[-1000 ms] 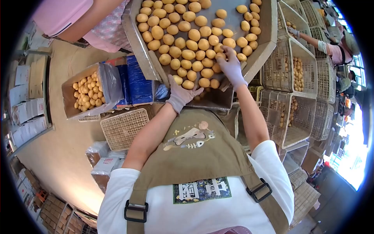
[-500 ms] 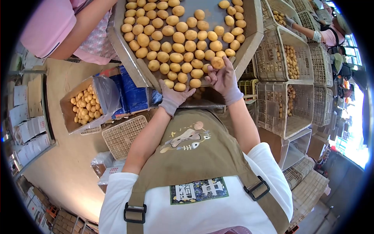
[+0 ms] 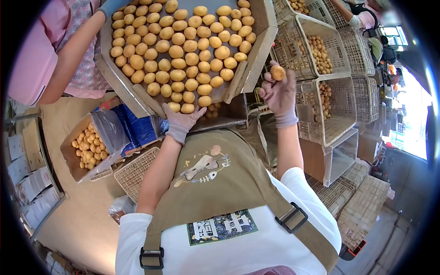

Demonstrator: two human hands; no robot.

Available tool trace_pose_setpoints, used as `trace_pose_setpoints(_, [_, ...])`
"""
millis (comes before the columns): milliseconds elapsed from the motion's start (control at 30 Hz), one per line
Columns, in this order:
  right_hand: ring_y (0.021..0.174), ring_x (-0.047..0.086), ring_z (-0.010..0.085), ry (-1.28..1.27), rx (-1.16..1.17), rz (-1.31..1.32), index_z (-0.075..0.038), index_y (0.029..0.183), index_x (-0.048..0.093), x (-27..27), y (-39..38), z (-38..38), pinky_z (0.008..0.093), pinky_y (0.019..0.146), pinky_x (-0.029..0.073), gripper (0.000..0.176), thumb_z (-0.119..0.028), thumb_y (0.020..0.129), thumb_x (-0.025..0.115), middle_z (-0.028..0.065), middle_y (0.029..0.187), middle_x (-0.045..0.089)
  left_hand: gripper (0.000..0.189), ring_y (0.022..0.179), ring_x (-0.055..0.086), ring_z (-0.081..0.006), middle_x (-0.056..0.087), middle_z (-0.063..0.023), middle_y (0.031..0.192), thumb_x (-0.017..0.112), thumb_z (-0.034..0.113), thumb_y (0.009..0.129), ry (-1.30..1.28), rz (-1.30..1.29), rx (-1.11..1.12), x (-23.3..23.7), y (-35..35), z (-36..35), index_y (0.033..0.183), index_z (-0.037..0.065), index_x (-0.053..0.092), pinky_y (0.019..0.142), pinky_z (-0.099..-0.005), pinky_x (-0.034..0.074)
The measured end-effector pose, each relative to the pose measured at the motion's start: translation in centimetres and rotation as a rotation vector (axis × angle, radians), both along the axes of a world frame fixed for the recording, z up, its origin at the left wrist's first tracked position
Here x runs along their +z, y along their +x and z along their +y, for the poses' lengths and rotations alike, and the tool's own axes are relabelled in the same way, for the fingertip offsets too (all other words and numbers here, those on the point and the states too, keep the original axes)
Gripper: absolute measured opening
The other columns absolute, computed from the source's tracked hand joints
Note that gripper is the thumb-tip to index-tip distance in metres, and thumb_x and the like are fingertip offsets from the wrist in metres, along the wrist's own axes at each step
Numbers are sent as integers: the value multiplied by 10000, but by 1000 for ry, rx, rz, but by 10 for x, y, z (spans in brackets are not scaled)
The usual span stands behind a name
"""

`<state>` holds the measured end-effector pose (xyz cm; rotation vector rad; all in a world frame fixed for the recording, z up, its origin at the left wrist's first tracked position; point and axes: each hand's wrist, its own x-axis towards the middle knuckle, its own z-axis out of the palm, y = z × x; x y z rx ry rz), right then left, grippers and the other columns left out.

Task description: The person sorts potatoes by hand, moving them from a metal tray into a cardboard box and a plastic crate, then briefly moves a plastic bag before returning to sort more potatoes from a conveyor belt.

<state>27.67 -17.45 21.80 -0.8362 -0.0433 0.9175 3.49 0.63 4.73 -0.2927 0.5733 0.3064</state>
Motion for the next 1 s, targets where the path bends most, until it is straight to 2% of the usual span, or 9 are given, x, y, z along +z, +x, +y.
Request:
trace_pose_setpoints(100, [487, 527, 152, -218, -73, -333, -32, 1237, 508, 2, -18, 14, 337, 520, 553, 335, -221, 969, 577, 75, 776, 604, 921, 1340, 377, -417, 385, -124, 1495, 389, 803, 838, -9, 53, -4, 7, 0, 0, 1503, 169, 343, 1092, -727, 282])
trace_pose_setpoints(133, [455, 500, 151, -294, -88, -365, -3, 1137, 529, 9, -26, 21, 322, 478, 522, 271, -222, 981, 499, 71, 706, 571, 919, 1339, 378, -419, 386, -122, 1495, 383, 803, 838, -5, 61, -4, 9, 1, 1, 1503, 170, 345, 1093, -728, 279])
trace_pose_setpoints(267, [441, 453, 134, -347, -32, -334, 6, 1039, 573, 9, -32, 29, 291, 458, 456, 398, -340, 1019, 377, 69, 630, 545, 904, 1336, 386, -424, 388, -115, 1500, 364, 791, 843, 18, 63, -3, 14, 2, 1, 1503, 174, 351, 1097, -730, 267])
trace_pose_setpoints(367, [432, 418, 124, -369, -22, -256, 7, 1038, 583, 7, -30, 31, 283, 465, 444, 410, -339, 1031, 362, 78, 643, 569, 887, 1330, 398, -428, 392, -110, 1504, 365, 773, 848, 21, 57, 1, 13, 3, 0, 1504, 175, 355, 1097, -733, 262])
trace_pose_setpoints(500, [477, 406, 103, -210, -24, -221, 10, 1136, 609, 13, -35, 32, 274, 493, 435, 416, -330, 1040, 389, 84, 862, 645, 878, 1325, 412, -429, 405, -110, 1501, 359, 764, 851, 35, 85, -1, 16, 3, 1, 1503, 176, 360, 1091, -738, 269])
trace_pose_setpoints(533, [603, 485, 106, -97, 64, -233, 8, 1291, 557, 7, -32, 29, 265, 595, 473, 407, -272, 1005, 482, 86, 1068, 636, 877, 1323, 415, -428, 408, -111, 1498, 357, 764, 851, 38, 87, 0, 16, 3, 1, 1502, 176, 362, 1089, -740, 271])
trace_pose_setpoints(667, [868, 562, 141, -72, 157, -256, 5, 1436, 441, 16, -35, 28, 284, 794, 489, 600, -117, 881, 631, 101, 1285, 559, 876, 1321, 415, -423, 411, -112, 1495, 351, 765, 851, 11, 62, 7, 13, 3, 1, 1494, 170, 369, 1082, -742, 281])
trace_pose_setpoints(900, [850, 567, 144, -77, 153, -376, 29, 1316, 535, 16, -41, 27, 291, 768, 497, 454, -61, 878, 615, 126, 1213, 605, 894, 1347, 380, -416, 377, -113, 1517, 363, 772, 847, -6, 159, -10, 21, 5, 2, 1506, 169, 350, 1077, -737, 291])
trace_pose_setpoints(1000, [831, 584, 150, -73, 168, -358, 22, 1266, 572, 14, -39, 23, 304, 755, 506, 391, -87, 896, 639, 119, 1135, 640, 917, 1331, 390, -417, 376, -112, 1512, 368, 794, 845, 11, 40, 0, 12, 2, 1, 1518, 173, 328, 1075, -740, 292])
